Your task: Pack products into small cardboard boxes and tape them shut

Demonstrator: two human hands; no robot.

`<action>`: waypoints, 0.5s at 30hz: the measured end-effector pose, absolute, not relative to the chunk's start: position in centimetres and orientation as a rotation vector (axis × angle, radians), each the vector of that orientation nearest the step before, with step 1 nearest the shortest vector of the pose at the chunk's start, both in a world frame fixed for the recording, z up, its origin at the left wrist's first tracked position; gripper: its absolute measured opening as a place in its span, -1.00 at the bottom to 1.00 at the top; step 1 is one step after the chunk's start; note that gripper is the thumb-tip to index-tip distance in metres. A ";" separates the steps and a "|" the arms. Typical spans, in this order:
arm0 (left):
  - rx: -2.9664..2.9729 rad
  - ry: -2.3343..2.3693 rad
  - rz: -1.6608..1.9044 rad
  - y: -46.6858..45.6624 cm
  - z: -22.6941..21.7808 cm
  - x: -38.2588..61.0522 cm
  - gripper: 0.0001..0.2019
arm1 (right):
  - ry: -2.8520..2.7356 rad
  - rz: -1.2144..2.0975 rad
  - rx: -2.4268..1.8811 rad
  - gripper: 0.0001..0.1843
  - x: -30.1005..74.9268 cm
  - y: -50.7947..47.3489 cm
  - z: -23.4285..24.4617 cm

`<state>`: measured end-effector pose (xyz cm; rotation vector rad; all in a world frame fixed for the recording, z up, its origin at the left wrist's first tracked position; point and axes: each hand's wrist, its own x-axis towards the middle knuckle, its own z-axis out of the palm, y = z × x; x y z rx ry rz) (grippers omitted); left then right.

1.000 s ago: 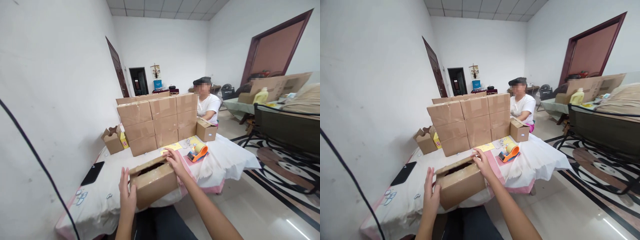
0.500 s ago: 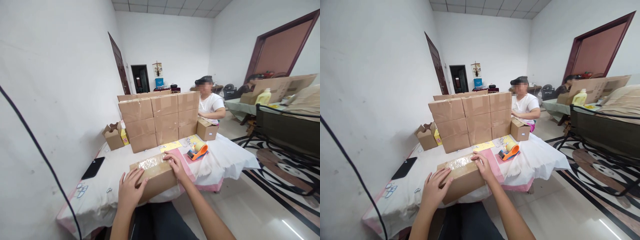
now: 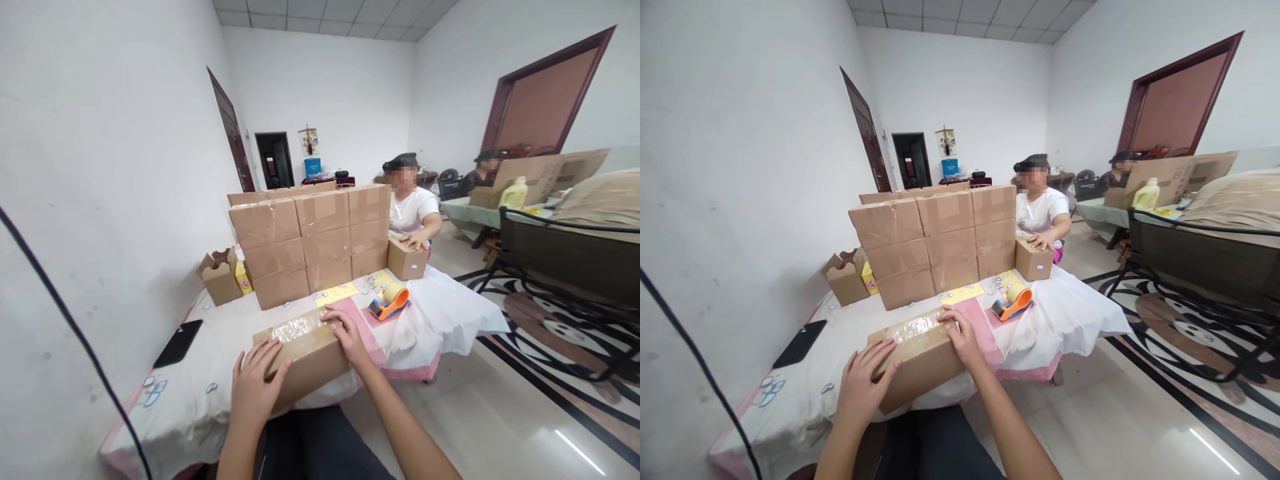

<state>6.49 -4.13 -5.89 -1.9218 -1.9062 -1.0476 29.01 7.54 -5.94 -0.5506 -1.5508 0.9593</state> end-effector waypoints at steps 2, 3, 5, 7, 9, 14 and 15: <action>-1.922 -1.902 -1.027 -4.2 -5.7 6.5 -0.72 | -1.539 0.956 -0.546 -0.75 29.0 7.6 -6.1; -1.923 -1.899 -1.018 -4.3 -5.6 6.5 -0.73 | -1.537 0.956 -0.544 -0.74 28.9 7.6 -6.1; -1.928 -1.890 -1.000 -4.3 -5.6 6.5 -0.74 | -1.533 0.956 -0.542 -0.74 28.9 7.6 -6.2; -1.926 -1.880 -0.990 -4.3 -5.7 6.5 -0.74 | -1.529 0.962 -0.545 -0.74 28.9 7.6 -6.3; -1.920 -1.868 -0.986 -4.3 -5.8 6.4 -0.74 | -1.525 0.967 -0.550 -0.75 28.9 7.5 -6.3; -1.930 -1.817 -0.963 -4.0 -6.5 5.7 -0.70 | -1.533 0.964 -0.539 -0.75 28.9 7.4 -6.2; -1.935 -1.805 -0.957 -3.9 -6.6 5.6 -0.70 | -1.533 0.959 -0.534 -0.76 28.9 7.4 -6.3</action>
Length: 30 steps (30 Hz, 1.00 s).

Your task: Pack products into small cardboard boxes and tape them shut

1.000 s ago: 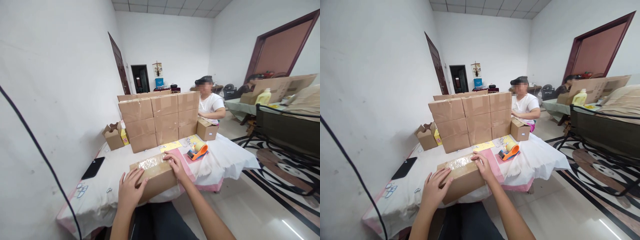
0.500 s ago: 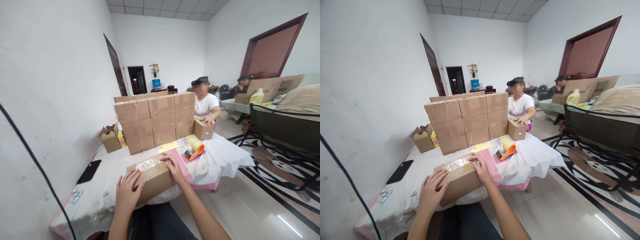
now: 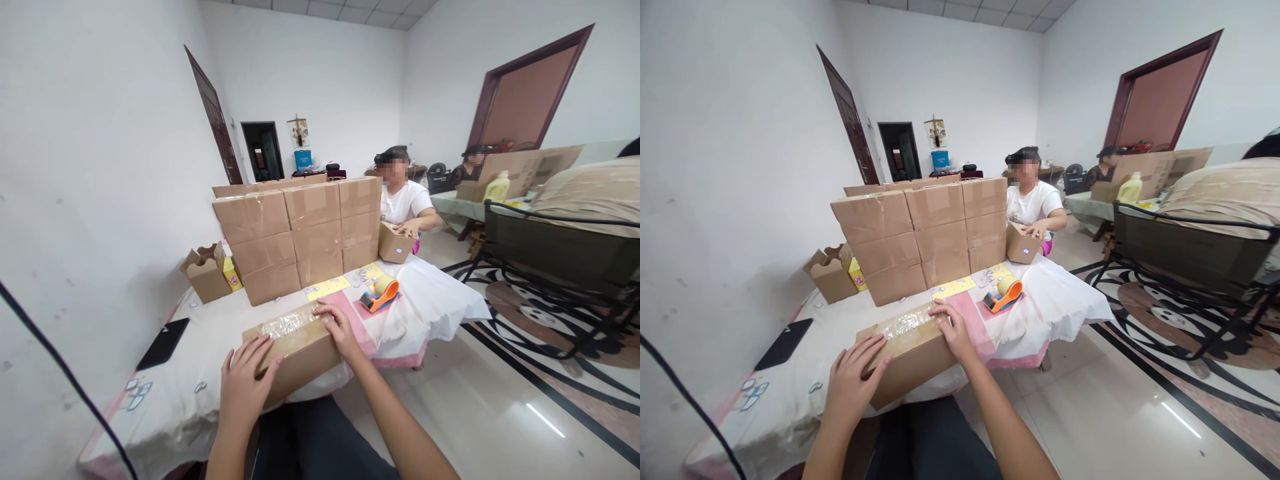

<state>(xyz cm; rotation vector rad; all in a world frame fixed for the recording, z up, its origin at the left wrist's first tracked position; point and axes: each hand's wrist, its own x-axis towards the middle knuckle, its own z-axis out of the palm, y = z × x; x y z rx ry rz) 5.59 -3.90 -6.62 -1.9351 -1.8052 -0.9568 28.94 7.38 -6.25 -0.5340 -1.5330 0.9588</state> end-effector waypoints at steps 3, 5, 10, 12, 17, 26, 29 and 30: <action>-1.936 -1.776 -0.955 -3.8 -6.8 5.4 -0.69 | -1.530 0.950 -0.525 -0.77 29.0 7.4 -6.4; -1.920 -1.773 -0.971 -3.8 -6.7 5.6 -0.69 | -1.528 0.950 -0.523 -0.78 29.0 7.4 -6.5; -1.900 -1.795 -1.027 -4.1 -6.2 6.3 -0.71 | -1.515 0.947 -0.512 -0.77 28.9 7.4 -6.5; -1.908 -1.791 -1.035 -4.2 -6.2 6.4 -0.70 | -1.507 0.946 -0.507 -0.77 28.9 7.4 -6.6; -1.901 -1.801 -1.045 -4.2 -6.3 6.4 -0.70 | -1.504 0.940 -0.499 -0.76 28.8 7.6 -6.9; -1.910 -1.818 -1.070 -4.2 -6.2 6.4 -0.70 | -1.493 0.944 -0.513 -0.76 28.7 7.6 -7.1; -1.916 -1.831 -1.085 -4.2 -6.1 6.4 -0.70 | -1.491 0.942 -0.510 -0.76 28.7 7.6 -7.1; -1.919 -1.832 -1.089 -4.3 -6.1 6.5 -0.70 | -1.490 0.943 -0.510 -0.77 28.7 7.6 -7.1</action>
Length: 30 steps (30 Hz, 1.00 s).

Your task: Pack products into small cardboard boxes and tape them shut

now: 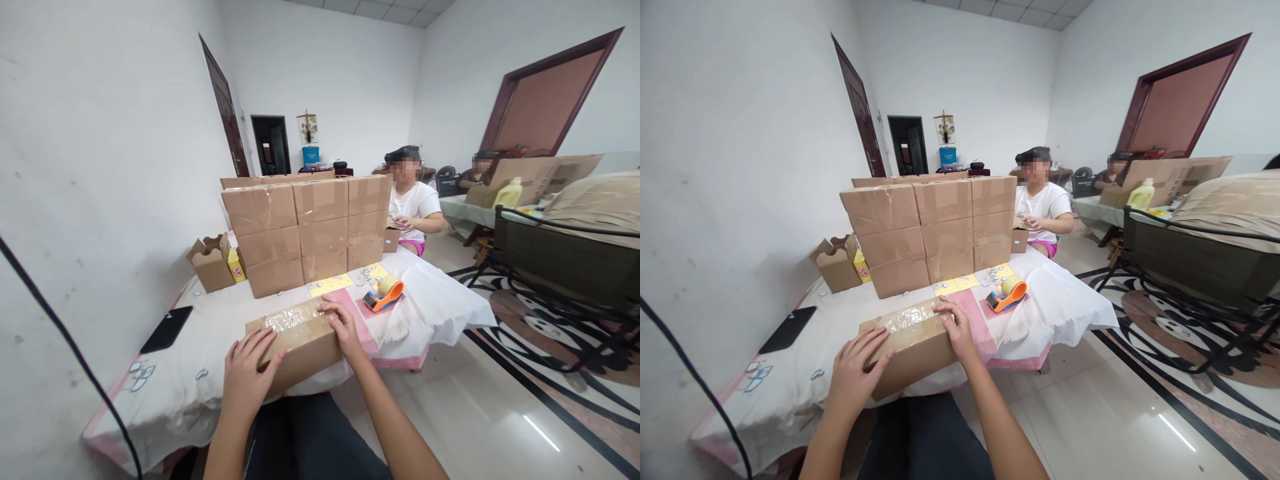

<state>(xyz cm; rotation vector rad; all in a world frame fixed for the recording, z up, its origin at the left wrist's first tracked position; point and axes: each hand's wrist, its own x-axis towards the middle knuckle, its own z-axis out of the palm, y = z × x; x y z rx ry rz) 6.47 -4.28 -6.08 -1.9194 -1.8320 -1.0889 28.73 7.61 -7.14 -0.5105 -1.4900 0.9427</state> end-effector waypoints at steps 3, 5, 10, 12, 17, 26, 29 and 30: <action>-1.925 -1.820 -1.101 -4.4 -5.9 6.6 -0.71 | -1.486 0.944 -0.509 -0.78 28.7 7.5 -7.1; -1.926 -1.806 -1.110 -4.4 -5.8 6.7 -0.71 | -1.484 0.942 -0.510 -0.78 28.7 7.4 -7.0; -1.929 -1.806 -1.086 -4.1 -6.0 6.2 -0.71 | -1.487 0.936 -0.524 -0.78 28.7 7.3 -6.8; -1.982 -1.781 -1.073 -3.8 -6.3 5.6 -0.68 | -1.486 0.934 -0.522 -0.79 28.7 7.2 -6.8; -2.143 -1.632 -1.107 -2.6 -6.7 3.9 -0.49 | -1.464 0.926 -0.503 -0.83 28.4 7.5 -6.7; -2.316 -1.782 -0.762 1.9 -4.2 2.1 -0.54 | -1.427 0.811 -0.509 -0.87 25.2 11.7 -6.6; -2.305 -1.799 -0.712 2.2 -4.2 2.0 -0.48 | -1.446 0.772 -0.508 -0.85 24.7 12.2 -7.0; -2.294 -1.793 -0.711 2.1 -4.3 2.0 -0.46 | -1.456 0.762 -0.506 -0.84 24.7 12.2 -7.1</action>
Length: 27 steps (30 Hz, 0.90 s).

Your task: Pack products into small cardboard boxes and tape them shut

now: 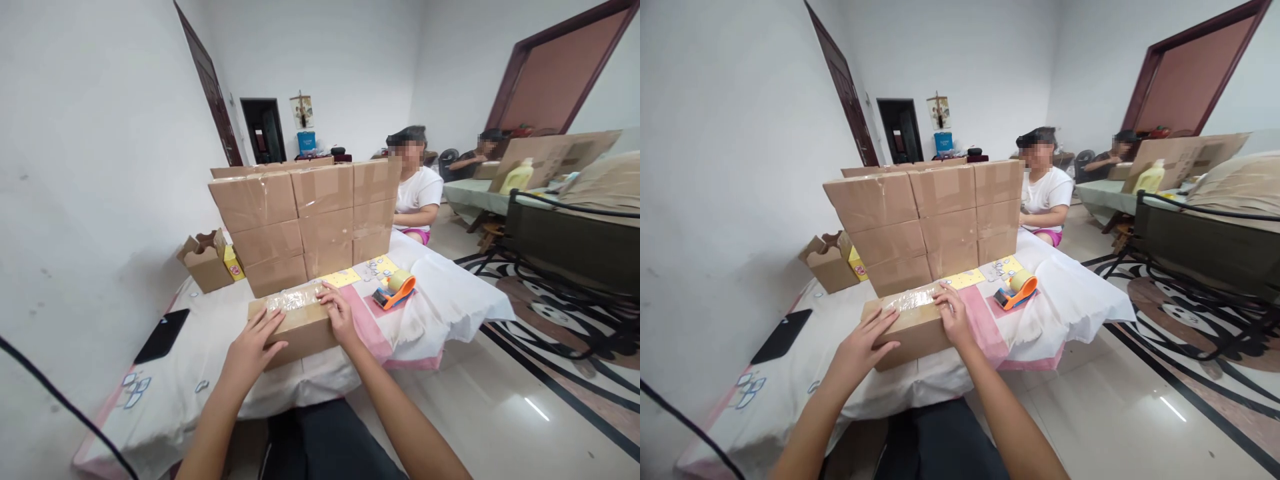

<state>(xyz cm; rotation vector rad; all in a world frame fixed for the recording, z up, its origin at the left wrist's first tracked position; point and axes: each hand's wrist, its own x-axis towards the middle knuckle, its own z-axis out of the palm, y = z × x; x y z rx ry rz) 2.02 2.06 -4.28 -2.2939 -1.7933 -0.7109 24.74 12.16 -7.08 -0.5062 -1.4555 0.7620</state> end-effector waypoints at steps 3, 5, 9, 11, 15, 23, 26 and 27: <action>-2.264 -1.769 -0.727 1.4 -4.6 2.4 -0.44 | -1.482 0.743 -0.495 -0.82 24.9 12.0 -7.4; -2.248 -1.772 -0.736 1.0 -4.6 2.6 -0.45 | -1.483 0.737 -0.485 -0.80 24.8 12.0 -7.5; -2.223 -1.827 -0.744 0.9 -4.0 3.0 -0.49 | -1.483 0.725 -0.491 -0.80 24.6 12.2 -7.5; -2.225 -1.837 -0.736 0.8 -3.8 3.1 -0.50 | -1.493 0.724 -0.508 -0.79 24.6 12.2 -7.4; -2.226 -1.815 -0.703 0.7 -3.9 3.1 -0.48 | -1.489 0.724 -0.512 -0.75 24.6 12.3 -7.5; -2.158 -1.784 -0.735 0.7 -4.5 3.1 -0.48 | -1.495 0.720 -0.508 -0.73 24.6 12.4 -7.6; -2.165 -1.777 -0.751 0.6 -4.5 3.2 -0.49 | -1.487 0.718 -0.504 -0.74 24.6 12.2 -7.5; -2.170 -1.771 -0.755 0.5 -4.6 3.2 -0.49 | -1.482 0.717 -0.503 -0.74 24.6 12.1 -7.5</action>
